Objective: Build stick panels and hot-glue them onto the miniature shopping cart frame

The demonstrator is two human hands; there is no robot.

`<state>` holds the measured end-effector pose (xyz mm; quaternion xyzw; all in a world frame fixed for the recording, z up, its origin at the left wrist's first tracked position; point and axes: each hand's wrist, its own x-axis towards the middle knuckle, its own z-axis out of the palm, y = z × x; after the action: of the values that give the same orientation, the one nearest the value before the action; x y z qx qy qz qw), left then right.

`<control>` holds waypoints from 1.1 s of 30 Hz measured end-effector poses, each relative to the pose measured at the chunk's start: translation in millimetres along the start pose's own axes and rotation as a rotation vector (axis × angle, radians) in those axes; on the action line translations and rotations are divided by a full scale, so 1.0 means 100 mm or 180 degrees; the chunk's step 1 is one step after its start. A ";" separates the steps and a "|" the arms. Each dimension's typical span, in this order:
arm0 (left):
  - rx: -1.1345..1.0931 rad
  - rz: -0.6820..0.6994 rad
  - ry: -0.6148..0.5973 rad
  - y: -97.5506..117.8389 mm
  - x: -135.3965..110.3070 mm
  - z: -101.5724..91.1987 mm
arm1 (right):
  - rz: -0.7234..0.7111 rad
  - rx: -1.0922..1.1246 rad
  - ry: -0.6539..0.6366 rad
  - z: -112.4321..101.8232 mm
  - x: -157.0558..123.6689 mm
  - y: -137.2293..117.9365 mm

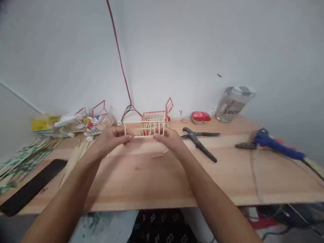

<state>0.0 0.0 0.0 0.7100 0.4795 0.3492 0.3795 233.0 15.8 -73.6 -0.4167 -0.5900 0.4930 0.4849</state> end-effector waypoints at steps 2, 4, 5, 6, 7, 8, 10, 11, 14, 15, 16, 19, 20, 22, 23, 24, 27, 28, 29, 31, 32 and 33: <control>0.0024 -0.0067 -0.0001 0.03 -0.03 0.02 | -0.0031 0.0026 -0.0084 0.00 0.00 0.00; 0.0018 -0.0122 -0.0002 0.06 -0.05 0.04 | -0.0028 0.0072 -0.0140 -0.01 0.01 0.00; 0.0003 -0.0151 -0.0007 0.07 -0.06 0.05 | -0.0014 0.0115 -0.0158 -0.01 0.01 0.00; -0.0020 -0.0171 -0.0008 0.08 -0.06 0.06 | 0.0009 0.0152 -0.0167 -0.02 0.01 0.01; -0.0049 -0.0185 -0.0009 0.08 -0.06 0.07 | 0.0037 0.0179 -0.0174 -0.02 0.01 0.01; -0.0085 -0.0193 -0.0005 0.07 -0.06 0.08 | 0.0068 0.0203 -0.0178 -0.03 0.01 0.01; -0.0155 -0.0196 -0.0002 0.06 -0.05 0.09 | 0.0136 0.0271 -0.0184 -0.03 0.01 0.02; -0.0182 -0.0194 -0.0006 0.06 -0.05 0.10 | 0.0170 0.0311 -0.0179 -0.03 0.01 0.02; -0.0232 -0.0189 -0.0013 0.05 -0.03 0.11 | 0.0219 0.0395 -0.0144 -0.03 0.01 0.01; -0.0236 -0.0193 -0.0015 0.05 -0.03 0.11 | 0.0208 0.0401 -0.0140 -0.03 0.01 0.01; -0.0237 -0.0198 -0.0012 0.06 -0.03 0.11 | 0.0195 0.0402 -0.0140 -0.03 0.01 0.01; -0.0231 -0.0207 -0.0009 0.06 -0.03 0.11 | 0.0173 0.0394 -0.0129 -0.03 0.01 0.01; -0.0235 -0.0199 -0.0009 0.06 -0.03 0.11 | 0.0169 0.0383 -0.0112 -0.03 0.01 0.01; -0.0254 -0.0177 -0.0012 0.05 -0.03 0.11 | 0.0142 0.0362 -0.0066 -0.02 0.02 0.03; -0.0263 -0.0168 -0.0012 0.05 -0.03 0.11 | 0.0123 0.0356 -0.0038 -0.02 0.02 0.03; -0.0272 -0.0160 -0.0012 0.04 -0.03 0.11 | 0.0108 0.0353 -0.0020 -0.01 0.02 0.04; -0.0294 -0.0167 0.0019 0.03 -0.02 0.11 | 0.0093 0.0356 0.0003 0.00 0.02 0.05; -0.0296 -0.0182 0.0034 0.03 -0.01 0.12 | 0.0093 0.0354 -0.0004 0.00 0.03 0.05; -0.0296 -0.0198 0.0047 0.03 -0.01 0.12 | 0.0095 0.0352 -0.0014 0.00 0.02 0.05; -0.0294 -0.0215 0.0053 0.02 0.00 0.12 | 0.0103 0.0356 -0.0034 0.00 0.02 0.05; -0.0299 -0.0208 0.0043 0.01 0.01 0.12 | 0.0112 0.0357 -0.0048 -0.01 0.02 0.05; -0.0310 -0.0195 0.0030 0.01 0.01 0.12 | 0.0121 0.0358 -0.0053 -0.01 0.02 0.04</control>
<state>11.1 -1.8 -5.1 0.6740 0.4853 0.3637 0.4218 233.6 18.7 -77.6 -0.3959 -0.5573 0.5380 0.4932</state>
